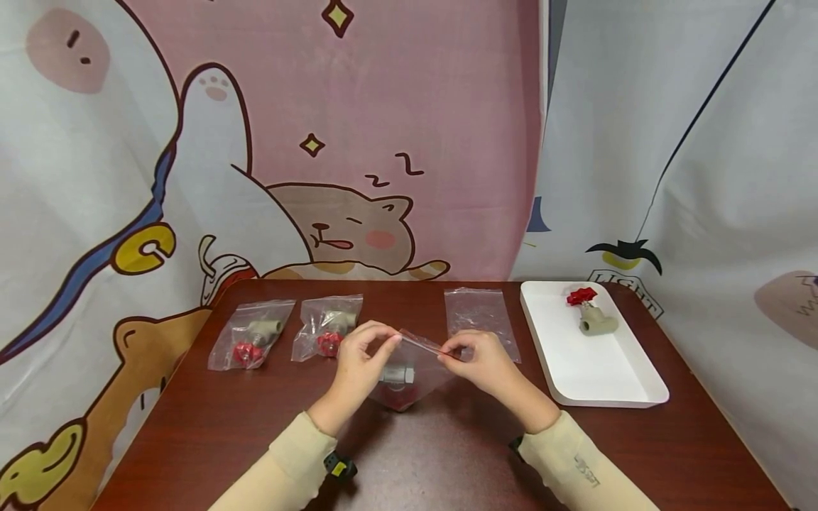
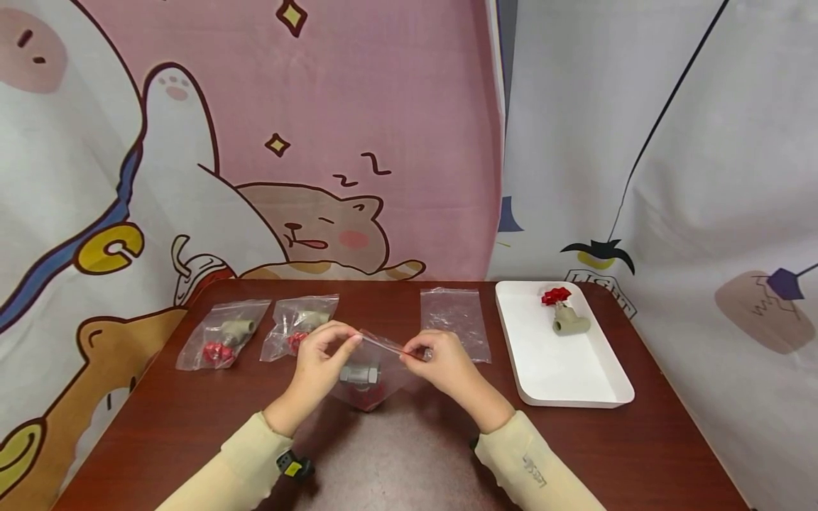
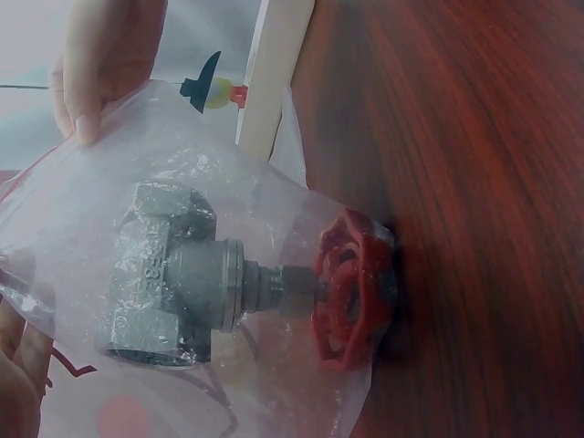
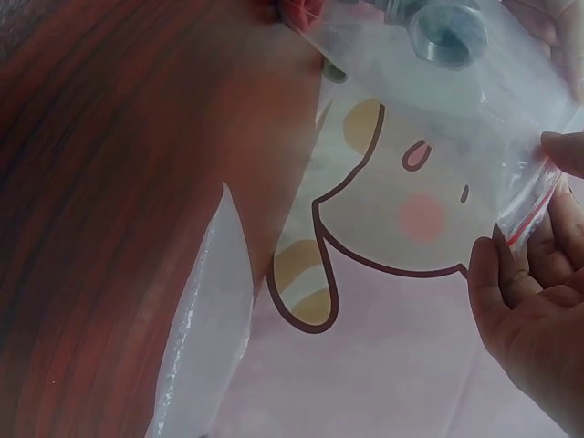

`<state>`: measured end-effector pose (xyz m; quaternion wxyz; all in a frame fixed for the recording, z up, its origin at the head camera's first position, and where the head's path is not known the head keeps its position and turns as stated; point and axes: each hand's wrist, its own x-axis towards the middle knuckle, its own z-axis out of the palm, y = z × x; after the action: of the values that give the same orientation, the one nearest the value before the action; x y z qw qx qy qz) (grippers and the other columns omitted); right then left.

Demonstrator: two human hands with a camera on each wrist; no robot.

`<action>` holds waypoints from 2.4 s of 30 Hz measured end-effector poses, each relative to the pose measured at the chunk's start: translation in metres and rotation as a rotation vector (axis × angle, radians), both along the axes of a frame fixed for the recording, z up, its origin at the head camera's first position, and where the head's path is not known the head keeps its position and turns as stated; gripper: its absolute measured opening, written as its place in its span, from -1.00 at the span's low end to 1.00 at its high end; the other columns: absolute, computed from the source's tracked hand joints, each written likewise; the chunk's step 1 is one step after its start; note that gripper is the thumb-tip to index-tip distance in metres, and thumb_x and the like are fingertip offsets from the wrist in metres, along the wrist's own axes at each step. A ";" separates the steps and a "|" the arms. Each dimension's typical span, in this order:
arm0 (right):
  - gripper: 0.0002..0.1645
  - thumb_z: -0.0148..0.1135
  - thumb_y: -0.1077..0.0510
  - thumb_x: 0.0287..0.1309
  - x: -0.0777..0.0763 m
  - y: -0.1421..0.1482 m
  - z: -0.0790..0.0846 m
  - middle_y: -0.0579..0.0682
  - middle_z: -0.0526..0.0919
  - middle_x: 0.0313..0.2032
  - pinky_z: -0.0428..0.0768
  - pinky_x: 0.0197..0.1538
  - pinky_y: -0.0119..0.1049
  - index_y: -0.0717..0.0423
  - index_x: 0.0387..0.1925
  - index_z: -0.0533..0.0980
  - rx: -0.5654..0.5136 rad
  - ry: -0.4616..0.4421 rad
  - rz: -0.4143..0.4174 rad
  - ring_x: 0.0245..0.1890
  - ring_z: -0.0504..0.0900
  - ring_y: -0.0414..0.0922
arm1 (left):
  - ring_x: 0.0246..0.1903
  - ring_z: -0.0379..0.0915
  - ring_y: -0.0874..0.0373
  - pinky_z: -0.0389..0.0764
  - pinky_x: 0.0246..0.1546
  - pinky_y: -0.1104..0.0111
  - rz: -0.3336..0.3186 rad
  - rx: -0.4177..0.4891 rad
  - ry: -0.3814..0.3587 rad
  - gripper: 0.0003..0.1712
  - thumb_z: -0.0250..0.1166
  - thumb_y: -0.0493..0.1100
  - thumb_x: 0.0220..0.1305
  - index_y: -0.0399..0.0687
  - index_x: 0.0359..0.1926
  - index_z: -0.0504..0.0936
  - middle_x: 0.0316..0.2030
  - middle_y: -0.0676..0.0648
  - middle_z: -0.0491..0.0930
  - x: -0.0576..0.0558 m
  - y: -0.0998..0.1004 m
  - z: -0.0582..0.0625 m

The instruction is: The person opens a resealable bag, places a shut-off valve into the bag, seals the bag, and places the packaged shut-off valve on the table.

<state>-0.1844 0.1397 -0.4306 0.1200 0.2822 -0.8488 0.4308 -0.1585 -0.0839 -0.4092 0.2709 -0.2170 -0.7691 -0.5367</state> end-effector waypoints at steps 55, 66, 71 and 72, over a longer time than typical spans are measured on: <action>-0.94 0.42 0.27 -0.08 0.006 0.027 -0.015 -0.16 0.66 -0.48 0.60 -0.41 -0.43 0.12 -0.51 0.65 0.010 0.042 0.001 -0.45 0.56 -0.32 | -0.49 0.49 0.14 0.51 -0.53 0.39 -0.024 0.055 -0.068 -0.92 0.33 -0.36 0.13 -0.36 -0.42 0.65 -0.47 -0.18 0.63 -0.001 -0.002 0.000; -0.82 0.41 0.38 -0.16 0.006 0.033 -0.019 -0.19 0.64 -0.52 0.62 -0.42 -0.31 0.06 -0.51 0.65 0.004 0.024 -0.008 -0.47 0.54 -0.36 | -0.49 0.51 0.10 0.53 -0.51 0.42 -0.019 0.064 -0.042 -0.91 0.33 -0.37 0.13 -0.39 -0.41 0.64 -0.47 -0.20 0.63 -0.002 -0.003 0.000; -0.84 0.41 0.38 -0.15 0.007 0.036 -0.020 -0.18 0.64 -0.52 0.63 -0.41 -0.34 0.07 -0.51 0.65 0.010 -0.002 -0.022 -0.48 0.52 -0.37 | -0.50 0.52 0.16 0.53 -0.50 0.46 -0.026 0.069 -0.038 -0.94 0.33 -0.39 0.12 -0.37 -0.40 0.64 -0.47 -0.19 0.63 -0.003 -0.002 -0.001; -0.85 0.41 0.37 -0.14 0.008 0.036 -0.020 -0.17 0.65 -0.52 0.63 -0.40 -0.35 0.08 -0.51 0.65 0.010 -0.006 -0.022 -0.48 0.52 -0.38 | -0.50 0.52 0.18 0.52 -0.51 0.46 -0.027 0.070 -0.036 -0.94 0.33 -0.39 0.12 -0.37 -0.40 0.64 -0.47 -0.19 0.62 -0.003 -0.002 -0.002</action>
<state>-0.1768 0.1758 -0.4504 0.1205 0.2721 -0.8543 0.4262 -0.1615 -0.0859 -0.4109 0.2569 -0.2080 -0.7518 -0.5706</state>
